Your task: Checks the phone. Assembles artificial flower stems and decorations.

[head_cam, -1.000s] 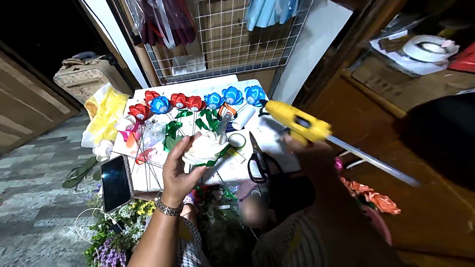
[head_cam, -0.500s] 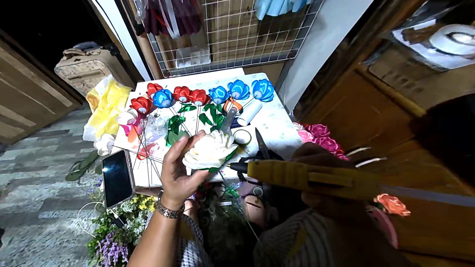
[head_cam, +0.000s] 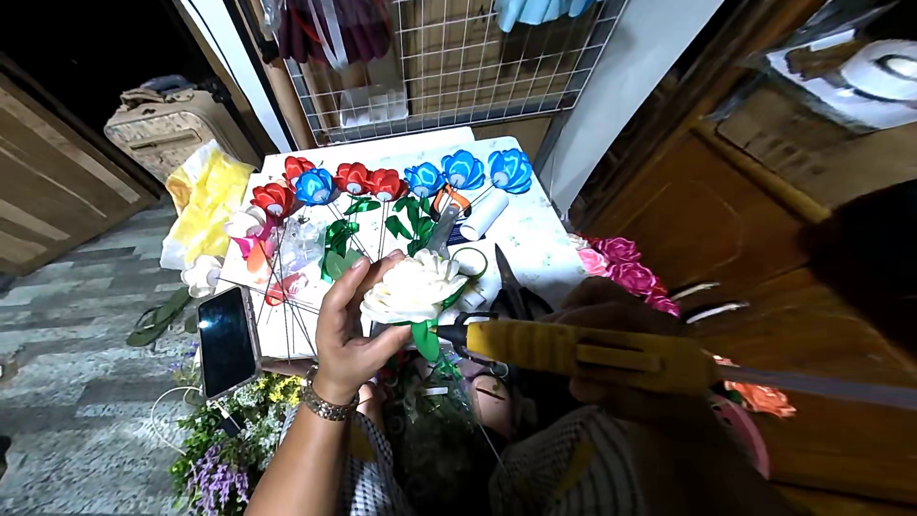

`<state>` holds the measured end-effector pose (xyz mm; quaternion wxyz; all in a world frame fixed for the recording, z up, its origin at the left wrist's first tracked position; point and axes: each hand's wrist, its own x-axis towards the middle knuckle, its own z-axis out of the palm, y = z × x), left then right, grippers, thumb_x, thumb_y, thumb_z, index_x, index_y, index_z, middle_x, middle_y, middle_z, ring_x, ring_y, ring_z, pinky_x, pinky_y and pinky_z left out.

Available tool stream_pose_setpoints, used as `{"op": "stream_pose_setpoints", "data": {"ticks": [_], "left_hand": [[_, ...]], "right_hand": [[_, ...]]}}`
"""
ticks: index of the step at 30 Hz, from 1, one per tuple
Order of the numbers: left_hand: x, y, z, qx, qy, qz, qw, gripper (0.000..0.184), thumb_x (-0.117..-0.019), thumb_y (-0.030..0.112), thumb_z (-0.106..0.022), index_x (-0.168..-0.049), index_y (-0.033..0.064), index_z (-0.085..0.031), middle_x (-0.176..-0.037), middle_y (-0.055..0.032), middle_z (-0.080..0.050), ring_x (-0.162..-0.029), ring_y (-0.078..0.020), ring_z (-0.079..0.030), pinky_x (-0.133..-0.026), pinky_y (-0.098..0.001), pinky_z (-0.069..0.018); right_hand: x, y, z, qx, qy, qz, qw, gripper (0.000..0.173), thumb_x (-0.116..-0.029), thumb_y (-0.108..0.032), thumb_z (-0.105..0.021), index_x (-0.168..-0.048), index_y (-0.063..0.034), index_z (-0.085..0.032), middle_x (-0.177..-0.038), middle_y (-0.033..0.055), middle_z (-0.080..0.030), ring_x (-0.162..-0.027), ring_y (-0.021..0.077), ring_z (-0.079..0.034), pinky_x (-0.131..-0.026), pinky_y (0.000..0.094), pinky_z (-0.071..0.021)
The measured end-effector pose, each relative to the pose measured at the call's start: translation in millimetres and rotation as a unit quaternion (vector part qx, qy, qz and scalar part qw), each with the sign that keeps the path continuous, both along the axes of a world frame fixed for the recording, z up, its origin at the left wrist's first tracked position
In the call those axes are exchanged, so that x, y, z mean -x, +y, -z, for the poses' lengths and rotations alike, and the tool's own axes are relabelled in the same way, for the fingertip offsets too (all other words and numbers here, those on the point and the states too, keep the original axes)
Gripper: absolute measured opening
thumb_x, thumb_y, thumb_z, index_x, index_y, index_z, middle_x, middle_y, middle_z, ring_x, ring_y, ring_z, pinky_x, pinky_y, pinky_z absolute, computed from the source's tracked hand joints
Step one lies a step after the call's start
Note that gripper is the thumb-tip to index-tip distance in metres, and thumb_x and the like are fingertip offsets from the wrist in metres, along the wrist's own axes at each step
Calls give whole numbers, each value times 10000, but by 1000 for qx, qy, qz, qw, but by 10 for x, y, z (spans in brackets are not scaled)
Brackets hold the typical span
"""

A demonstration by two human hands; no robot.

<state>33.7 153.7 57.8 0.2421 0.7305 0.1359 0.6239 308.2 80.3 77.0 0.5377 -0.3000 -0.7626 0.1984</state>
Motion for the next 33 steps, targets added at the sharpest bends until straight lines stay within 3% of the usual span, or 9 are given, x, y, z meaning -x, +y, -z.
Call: {"op": "stream_pose_setpoints", "data": {"ticks": [12, 26, 30, 33], "left_hand": [[-12, -20, 4, 20, 10, 0, 1000, 732, -868, 137, -811, -1495, 300, -471, -1411, 61, -625, -1295, -143, -600, -1093, -336, -511], [-3, -3, 16, 14, 15, -15, 1000, 733, -865, 127, -815, -1494, 281, -471, -1399, 48, -633, -1285, -162, -610, -1097, -358, -513], [-1, -1, 25, 21, 25, -32, 999, 729, -865, 110, -807, -1488, 285, -471, -1407, 63, -621, -1281, -141, -605, -1097, -341, -508], [-3, 14, 27, 15, 44, -64, 997, 722, -859, 109, -811, -1477, 265, -472, -1397, 66, -620, -1278, -121, -599, -1093, -325, -503]], "right_hand": [[44, -22, -25, -30, -42, 64, 997, 365, -934, -560, -670, -987, -198, -675, -869, -117, -607, -883, -51, -537, -807, 126, -419], [12, -19, -34, -57, -67, 105, 991, 382, -953, -571, -640, -976, -189, -653, -842, -98, -593, -869, -40, -530, -800, 133, -411], [24, -55, -75, -53, -94, 135, 985, 389, -929, -565, -665, -948, -176, -675, -828, -60, -593, -841, -3, -530, -775, 159, -412], [35, -94, -74, -99, -161, 174, 966, 367, -951, -530, -637, -965, -166, -687, -850, -9, -666, -853, 95, -561, -805, 263, -401]]}}
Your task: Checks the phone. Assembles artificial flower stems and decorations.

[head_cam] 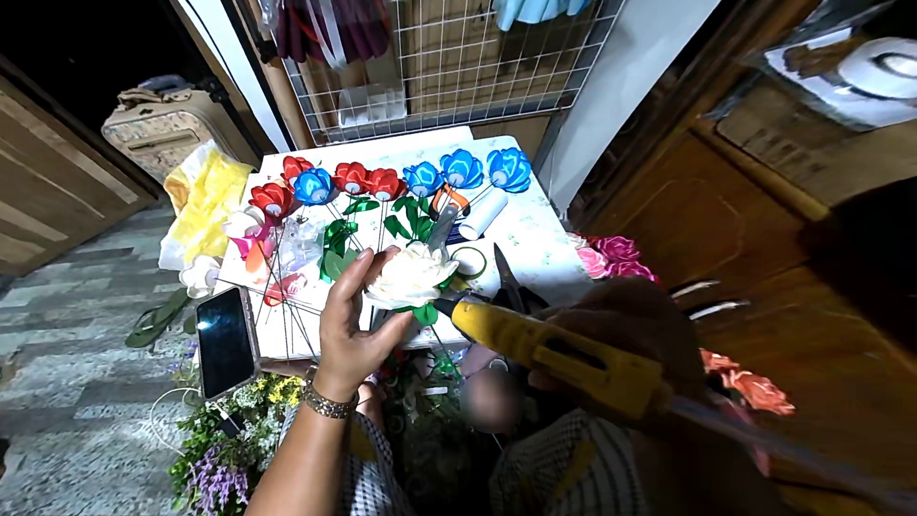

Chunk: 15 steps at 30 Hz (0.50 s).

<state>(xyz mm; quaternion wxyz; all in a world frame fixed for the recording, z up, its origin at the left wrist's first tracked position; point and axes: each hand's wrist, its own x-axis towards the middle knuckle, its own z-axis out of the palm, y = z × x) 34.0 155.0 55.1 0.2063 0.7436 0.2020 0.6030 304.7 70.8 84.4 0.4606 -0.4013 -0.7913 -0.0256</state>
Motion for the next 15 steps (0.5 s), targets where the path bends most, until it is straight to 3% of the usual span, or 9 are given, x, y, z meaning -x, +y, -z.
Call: {"op": "stream_pose_setpoints", "data": {"ticks": [2, 4, 8, 10, 11, 12, 13, 14, 15], "left_hand": [[3, 15, 2, -6, 16, -16, 1000, 727, -854, 106, -807, -1477, 248, -460, -1394, 56, -617, -1282, -117, -589, -1095, -323, -494], [4, 24, 14, -9, 26, -26, 999, 720, -854, 107, -803, -1473, 233, -458, -1386, 46, -620, -1287, -114, -584, -1098, -322, -487], [9, 56, 28, 16, 31, -33, 999, 730, -850, 84, -795, -1477, 165, -430, -1402, 12, -609, -1291, -93, -574, -1078, -289, -486], [12, 83, 22, 41, 26, -36, 998, 755, -848, 76, -804, -1486, 112, -401, -1394, -7, -612, -1264, -86, -587, -1048, -273, -499], [17, 99, 26, 57, 21, -38, 997, 777, -848, 79, -808, -1495, 86, -377, -1382, -16, -616, -1241, -88, -599, -1030, -272, -509], [23, 113, 33, 82, 10, -37, 996, 807, -848, 79, -808, -1510, 61, -347, -1365, -22, -619, -1207, -87, -613, -1005, -269, -522], [25, 121, 35, 119, -3, -33, 992, 838, -846, 78, -805, -1525, 50, -314, -1340, -18, -619, -1160, -78, -629, -970, -258, -541], [23, 131, 36, 164, -24, -24, 986, 866, -845, 72, -801, -1543, 55, -288, -1306, -20, -620, -1096, -76, -649, -919, -248, -564], [25, 143, 38, 212, -44, -10, 976, 874, -850, 65, -787, -1556, 76, -271, -1284, -27, -619, -1043, -81, -668, -875, -249, -584]], "right_hand": [[-4, -30, 36, -40, -58, 27, 997, 341, -987, -482, -604, -1034, -152, -675, -917, 22, -708, -894, 163, -587, -840, 326, -396], [-3, -62, 49, -60, -72, 29, 995, 333, -1015, -471, -573, -1080, -156, -657, -983, 12, -721, -947, 164, -589, -887, 325, -381], [-28, -154, -96, -31, 18, -82, 996, 337, -1004, -476, -599, -1000, -143, -654, -1008, -45, -721, -1008, 45, -600, -954, 207, -405], [-60, -177, -178, 11, 103, -132, 986, 352, -971, -424, -664, -958, -74, -694, -957, -45, -734, -959, -17, -614, -893, 125, -443], [-100, -154, -136, 18, 156, -126, 980, 307, -961, -411, -676, -1015, -111, -712, -995, -89, -723, -988, -40, -624, -895, 115, -474], [-169, -82, -51, 18, 210, -103, 972, 268, -974, -445, -655, -1139, -238, -700, -1083, -185, -676, -1033, -75, -613, -895, 113, -506], [-214, 10, 21, 9, 255, -54, 966, 247, -977, -460, -647, -1182, -324, -654, -1101, -243, -652, -1020, -97, -614, -865, 123, -528], [-254, 104, 81, 12, 297, 8, 955, 262, -979, -456, -656, -1205, -328, -623, -1093, -241, -670, -981, -88, -641, -838, 153, -561], [-291, 198, 107, 45, 326, 71, 942, 299, -987, -426, -663, -1225, -258, -595, -1063, -187, -696, -901, -67, -666, -785, 179, -586]]}}
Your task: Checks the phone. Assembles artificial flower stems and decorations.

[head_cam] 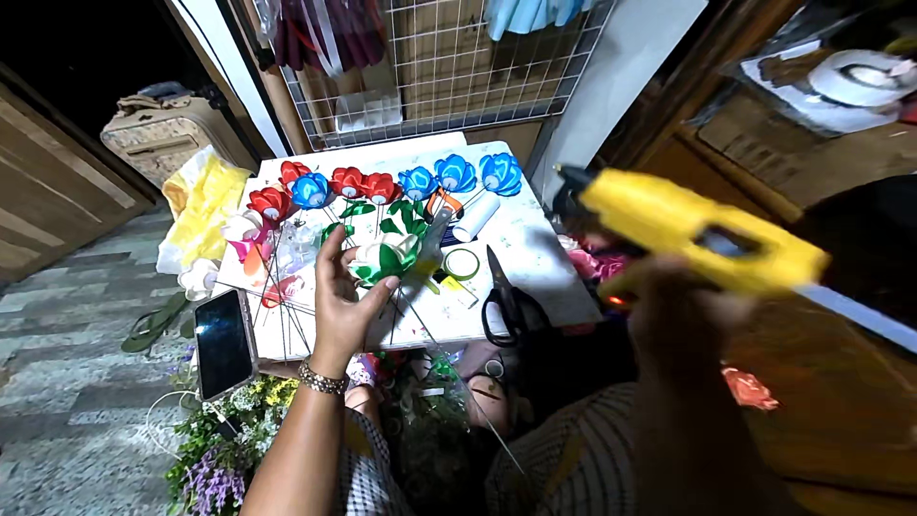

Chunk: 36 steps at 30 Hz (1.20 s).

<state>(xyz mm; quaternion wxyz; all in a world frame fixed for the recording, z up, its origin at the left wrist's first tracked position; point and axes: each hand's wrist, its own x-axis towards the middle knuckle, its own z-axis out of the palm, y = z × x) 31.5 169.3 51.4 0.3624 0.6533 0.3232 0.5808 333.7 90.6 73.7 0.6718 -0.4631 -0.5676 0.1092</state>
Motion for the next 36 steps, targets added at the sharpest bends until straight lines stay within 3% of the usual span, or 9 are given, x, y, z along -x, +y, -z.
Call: {"op": "stream_pose_setpoints", "data": {"ticks": [2, 6, 11, 15, 18, 20, 24, 31, 36], "left_hand": [[6, 28, 12, 98, -29, 15, 995, 838, -879, 100, -745, -1577, 151, -283, -1278, -35, -621, -982, -83, -676, -825, -260, -589], [-53, 68, 13, 242, -35, 58, 968, 628, -961, 148, -651, -1529, 206, -392, -1112, -24, -671, -837, -66, -659, -753, -251, -567], [-182, 147, 123, 297, -89, 149, 939, 528, -982, 124, -623, -1473, 148, -432, -1075, -36, -692, -878, -98, -684, -809, -290, -584], [-246, 130, 130, 305, -51, 134, 941, 522, -987, 82, -622, -1476, 119, -444, -1048, -55, -709, -874, -102, -693, -819, -287, -581], [-284, 98, 109, 305, -18, 139, 942, 565, -971, 68, -644, -1491, 111, -425, -1004, -55, -712, -828, -89, -690, -779, -265, -580], [-349, 52, 82, 314, 3, 149, 938, 610, -948, 75, -665, -1501, 127, -413, -943, -44, -710, -757, -77, -678, -724, -246, -580], [-462, 7, 139, 321, 28, 191, 927, 622, -934, 99, -688, -1492, 161, -421, -947, -47, -724, -715, -74, -670, -655, -230, -565], [-465, 11, 133, 325, 46, 205, 922, 674, -928, 80, -698, -1515, 175, -381, -870, -26, -721, -653, -36, -637, -580, -181, -512], [-446, 6, 126, 326, 29, 204, 923, 656, -947, 83, -671, -1525, 163, -372, -887, -36, -713, -651, -43, -635, -604, -188, -530]], "right_hand": [[-83, 203, 32, 175, 19, 58, 983, 391, -1017, -298, -582, -1327, -62, -552, -1108, -9, -682, -815, -8, -627, -740, 236, -547], [-315, 642, 491, 299, 14, 33, 954, 419, -1038, -210, -556, -1370, 44, -516, -1233, 213, -646, -1051, 248, -657, -950, 481, -528], [-301, 772, 666, 335, -40, 60, 939, 459, -1040, -272, -590, -1353, 60, -535, -1229, 267, -639, -1141, 350, -634, -1010, 559, -480], [-293, 282, 225, 435, -290, 93, 847, 622, -991, -431, -654, -1281, 116, -593, -1217, 387, -595, -1197, 589, -528, -964, 760, -393], [-185, -137, -214, 376, -376, -20, 847, 376, -1030, -358, -613, -986, -14, -759, -892, 189, -718, -870, 386, -697, -784, 624, -533], [-34, -104, -137, 181, -338, -98, 919, 303, -1006, -303, -571, -957, -96, -787, -997, 48, -729, -949, 205, -681, -856, 451, -559], [372, 254, 211, 47, -272, -174, 945, 539, -1078, -478, -309, -1202, -206, -758, -1585, 162, -412, -1514, 327, -293, -1211, 512, -285], [538, 391, 515, 71, -207, -180, 959, 703, -1085, -559, -190, -1159, -161, -764, -1598, 161, -394, -1536, 306, -256, -1238, 491, -244], [609, 337, 472, 97, -164, -197, 962, 802, -1052, -639, -122, -1293, -138, -700, -1638, 133, -329, -1534, 231, -271, -1227, 420, -296]]}}
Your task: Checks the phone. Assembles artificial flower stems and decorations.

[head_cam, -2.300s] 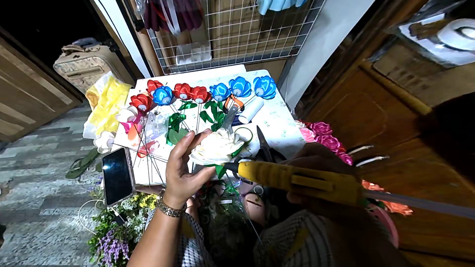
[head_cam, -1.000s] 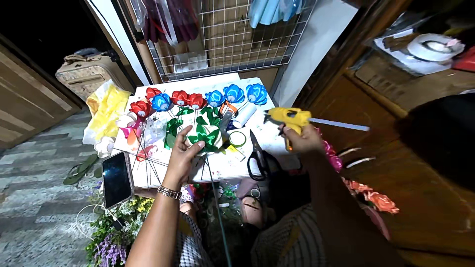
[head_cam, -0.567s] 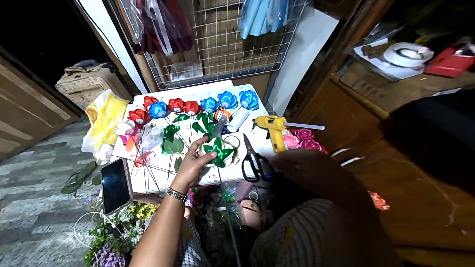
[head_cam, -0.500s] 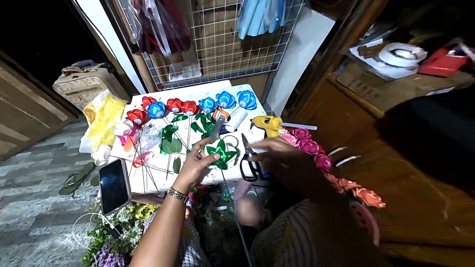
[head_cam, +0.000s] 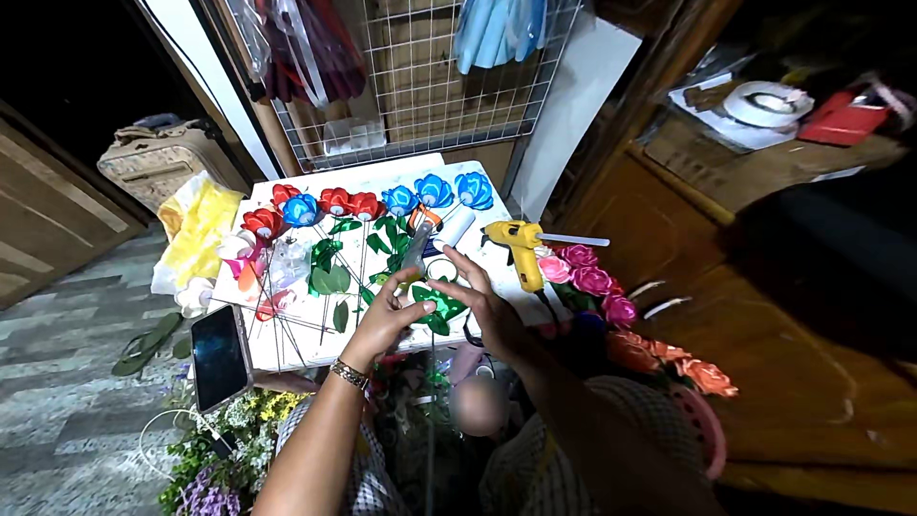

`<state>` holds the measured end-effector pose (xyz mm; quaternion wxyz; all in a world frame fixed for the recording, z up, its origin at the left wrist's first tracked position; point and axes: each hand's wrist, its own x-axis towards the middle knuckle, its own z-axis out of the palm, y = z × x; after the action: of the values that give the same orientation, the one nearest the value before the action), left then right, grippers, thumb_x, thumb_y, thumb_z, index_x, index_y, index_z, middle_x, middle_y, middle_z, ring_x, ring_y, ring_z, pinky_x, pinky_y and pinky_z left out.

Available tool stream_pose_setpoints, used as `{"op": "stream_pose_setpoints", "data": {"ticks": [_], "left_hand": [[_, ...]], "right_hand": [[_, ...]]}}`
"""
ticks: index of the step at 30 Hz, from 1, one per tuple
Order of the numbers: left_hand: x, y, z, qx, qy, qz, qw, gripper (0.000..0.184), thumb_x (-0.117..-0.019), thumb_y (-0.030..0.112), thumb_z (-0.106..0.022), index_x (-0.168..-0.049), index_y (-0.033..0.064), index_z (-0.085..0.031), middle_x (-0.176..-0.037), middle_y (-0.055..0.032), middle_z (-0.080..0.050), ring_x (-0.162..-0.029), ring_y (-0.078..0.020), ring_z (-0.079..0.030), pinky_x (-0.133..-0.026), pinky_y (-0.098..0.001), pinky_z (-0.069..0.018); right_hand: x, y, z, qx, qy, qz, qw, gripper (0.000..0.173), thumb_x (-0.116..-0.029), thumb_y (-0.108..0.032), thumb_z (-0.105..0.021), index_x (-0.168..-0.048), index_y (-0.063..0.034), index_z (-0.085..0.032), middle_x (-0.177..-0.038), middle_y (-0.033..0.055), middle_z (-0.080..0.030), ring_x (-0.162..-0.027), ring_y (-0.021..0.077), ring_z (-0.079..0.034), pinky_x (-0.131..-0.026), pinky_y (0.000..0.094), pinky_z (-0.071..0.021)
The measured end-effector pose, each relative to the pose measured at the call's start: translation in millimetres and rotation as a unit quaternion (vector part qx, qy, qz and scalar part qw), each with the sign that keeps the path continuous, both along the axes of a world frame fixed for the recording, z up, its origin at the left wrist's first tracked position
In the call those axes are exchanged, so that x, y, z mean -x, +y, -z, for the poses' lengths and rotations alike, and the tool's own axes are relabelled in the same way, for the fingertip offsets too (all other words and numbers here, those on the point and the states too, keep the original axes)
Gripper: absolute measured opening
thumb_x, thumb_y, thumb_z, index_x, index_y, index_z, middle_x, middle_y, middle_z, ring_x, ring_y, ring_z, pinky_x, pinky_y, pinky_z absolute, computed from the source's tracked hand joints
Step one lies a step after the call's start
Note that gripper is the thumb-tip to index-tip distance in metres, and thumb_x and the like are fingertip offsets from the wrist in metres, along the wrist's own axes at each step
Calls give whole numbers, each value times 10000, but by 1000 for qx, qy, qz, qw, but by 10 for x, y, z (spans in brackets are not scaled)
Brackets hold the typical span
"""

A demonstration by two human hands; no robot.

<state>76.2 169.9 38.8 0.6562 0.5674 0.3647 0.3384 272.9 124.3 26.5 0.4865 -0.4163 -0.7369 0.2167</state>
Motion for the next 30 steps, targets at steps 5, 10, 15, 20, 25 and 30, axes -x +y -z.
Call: {"op": "stream_pose_setpoints", "data": {"ticks": [5, 10, 15, 20, 25, 30], "left_hand": [[7, 14, 19, 8, -27, -6, 1000, 653, -952, 62, -663, -1526, 164, -368, -935, -52, -723, -694, -61, -664, -652, -216, -561], [73, 34, 28, 23, -41, 19, 999, 718, -923, 43, -638, -1550, 177, -316, -955, -48, -737, -732, -67, -691, -694, -225, -582], [80, 22, 14, 14, -41, 20, 999, 750, -917, 3, -643, -1560, 174, -297, -910, -44, -731, -699, -59, -680, -679, -214, -576], [89, 14, -7, -13, -6, 15, 1000, 754, -918, 30, -660, -1563, 175, -297, -940, -43, -737, -727, -50, -677, -691, -204, -566], [98, -1, -42, -25, -16, 0, 1000, 761, -909, 2, -648, -1560, 159, -287, -953, -25, -749, -777, -52, -705, -754, -222, -587], [102, 7, -14, -36, -44, 3, 998, 774, -898, -10, -647, -1560, 157, -282, -971, -27, -756, -805, -67, -716, -783, -242, -590]], "right_hand": [[45, 57, 129, -28, 8, 0, 1000, 766, -1045, -661, -162, -1279, -188, -716, -1640, 143, -320, -1556, 287, -200, -1247, 499, -239], [34, 101, 207, -44, 21, 2, 999, 763, -1066, -616, -159, -1243, -138, -727, -1623, 165, -343, -1543, 275, -242, -1246, 480, -248], [30, 93, 195, -12, 51, -4, 999, 740, -1076, -588, -180, -1236, -132, -741, -1633, 141, -336, -1535, 253, -264, -1238, 459, -270], [20, 81, 186, 0, 48, -5, 999, 687, -1084, -561, -213, -1263, -149, -733, -1642, 132, -327, -1534, 244, -276, -1234, 454, -292], [14, 45, 70, 33, 61, -13, 998, 761, -1065, -610, -185, -1343, -93, -669, -1667, 128, -276, -1489, 191, -362, -1176, 372, -377], [21, 42, 59, -9, 32, 4, 999, 662, -1095, -504, -223, -1231, -115, -741, -1640, 154, -317, -1520, 228, -303, -1211, 413, -330]]}}
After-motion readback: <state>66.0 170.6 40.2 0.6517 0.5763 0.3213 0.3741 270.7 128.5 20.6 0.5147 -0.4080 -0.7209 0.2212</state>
